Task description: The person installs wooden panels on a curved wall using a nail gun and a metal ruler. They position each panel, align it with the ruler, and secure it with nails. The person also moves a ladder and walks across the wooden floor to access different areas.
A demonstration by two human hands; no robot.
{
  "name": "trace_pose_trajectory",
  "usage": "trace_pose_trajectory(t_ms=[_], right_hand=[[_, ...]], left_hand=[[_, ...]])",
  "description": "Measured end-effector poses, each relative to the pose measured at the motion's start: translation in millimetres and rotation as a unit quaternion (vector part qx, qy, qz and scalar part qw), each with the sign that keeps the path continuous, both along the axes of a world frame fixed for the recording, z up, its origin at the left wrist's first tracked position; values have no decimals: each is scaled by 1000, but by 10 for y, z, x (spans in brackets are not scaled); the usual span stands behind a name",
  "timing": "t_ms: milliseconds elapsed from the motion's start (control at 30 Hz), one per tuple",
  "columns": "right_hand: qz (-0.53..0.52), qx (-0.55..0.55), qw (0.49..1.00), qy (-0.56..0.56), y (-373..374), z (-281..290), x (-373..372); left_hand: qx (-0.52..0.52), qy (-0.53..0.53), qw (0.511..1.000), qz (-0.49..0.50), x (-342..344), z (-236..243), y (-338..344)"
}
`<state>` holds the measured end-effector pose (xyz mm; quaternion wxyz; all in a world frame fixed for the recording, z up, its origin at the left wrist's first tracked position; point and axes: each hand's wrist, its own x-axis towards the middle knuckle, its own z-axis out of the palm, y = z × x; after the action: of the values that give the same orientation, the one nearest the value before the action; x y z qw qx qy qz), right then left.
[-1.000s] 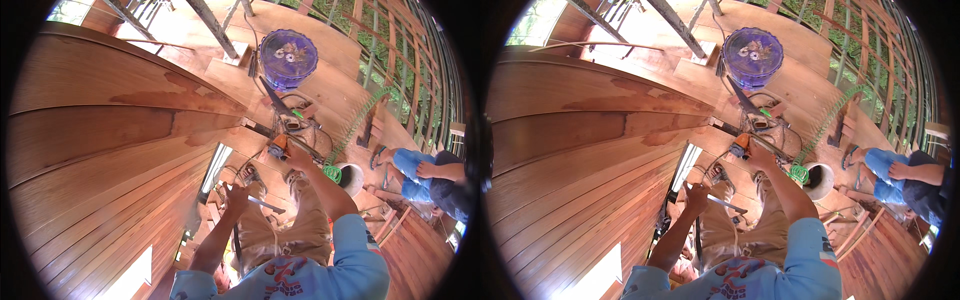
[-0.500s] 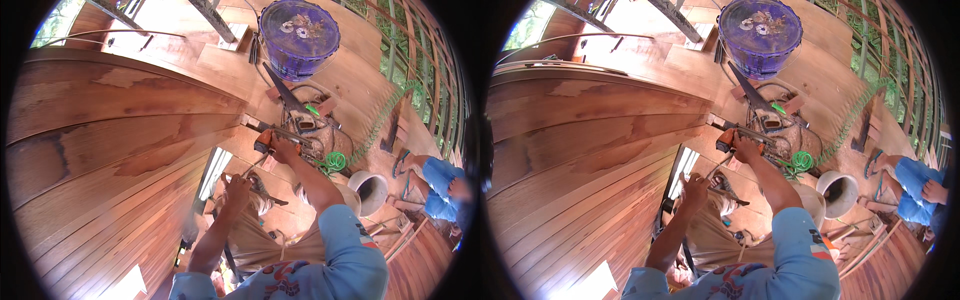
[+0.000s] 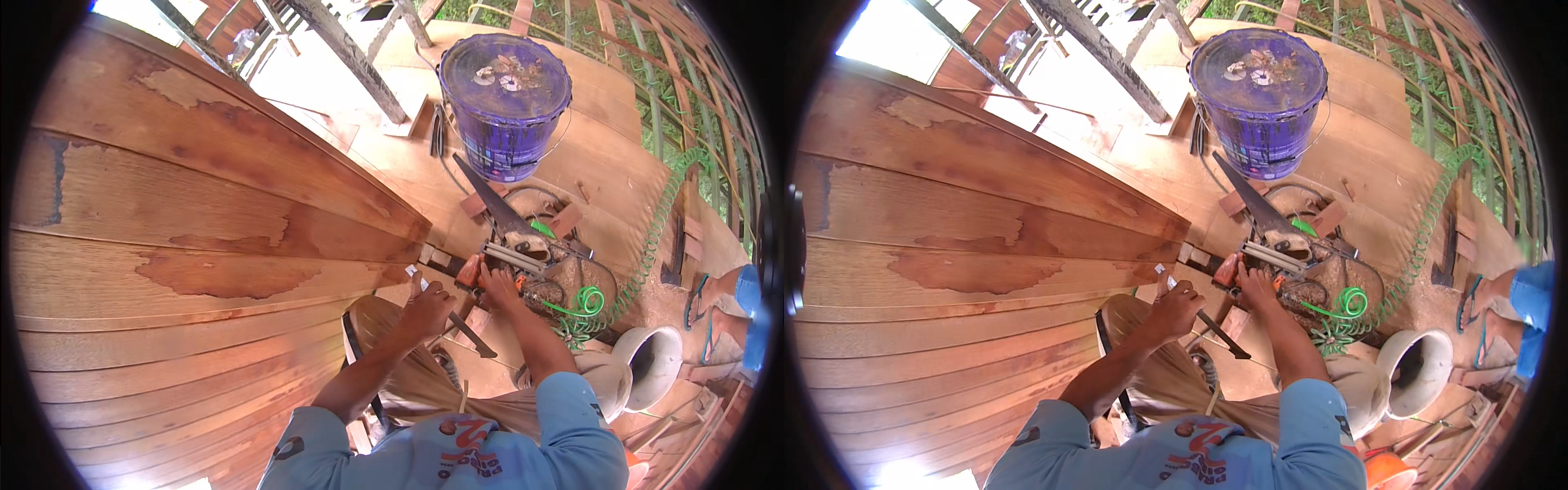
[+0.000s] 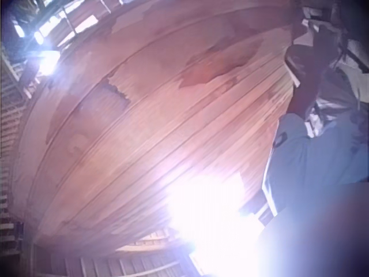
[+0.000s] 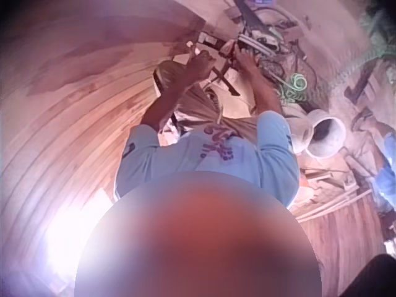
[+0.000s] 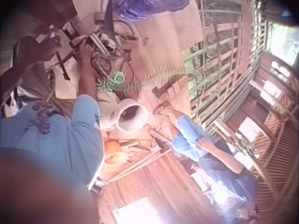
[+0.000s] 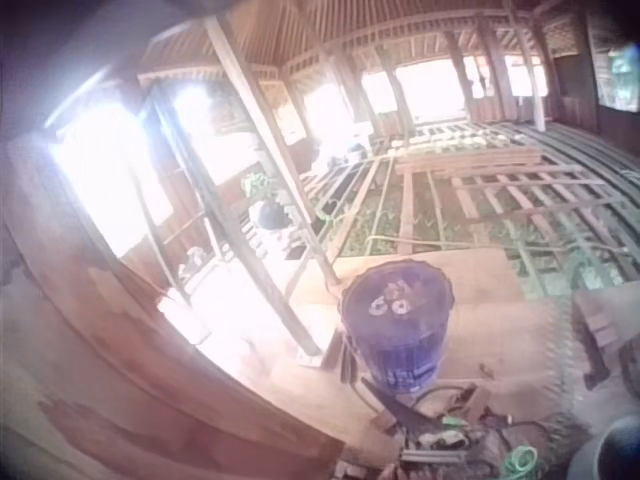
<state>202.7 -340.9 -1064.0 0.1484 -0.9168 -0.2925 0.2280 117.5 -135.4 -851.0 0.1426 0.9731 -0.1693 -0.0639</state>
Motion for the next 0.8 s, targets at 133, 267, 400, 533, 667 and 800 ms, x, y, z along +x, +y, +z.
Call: trace_pose_trajectory(t_ms=[133, 267, 400, 533, 667, 800], right_hand=[[3, -23, 1000, 9, -17, -45, -82], [-71, -16, 997, 20, 52, 245, -7], [-235, 183, 946, 127, 259, 804, 307], [-375, 406, 813, 184, 610, 1356, 113], [-292, 467, 811, 196, 643, 1788, -454], [-163, 509, 844, 48, 576, 1929, -970]], left_hand=[[29, -67, 995, -63, 119, 116, 191], [53, -113, 978, -166, 158, 389, 465], [65, -146, 959, -236, 251, 492, 701], [39, -202, 950, -233, 330, 437, 658], [-15, -240, 950, -197, 500, 524, 615], [-36, -200, 960, -192, 537, 799, 622]])
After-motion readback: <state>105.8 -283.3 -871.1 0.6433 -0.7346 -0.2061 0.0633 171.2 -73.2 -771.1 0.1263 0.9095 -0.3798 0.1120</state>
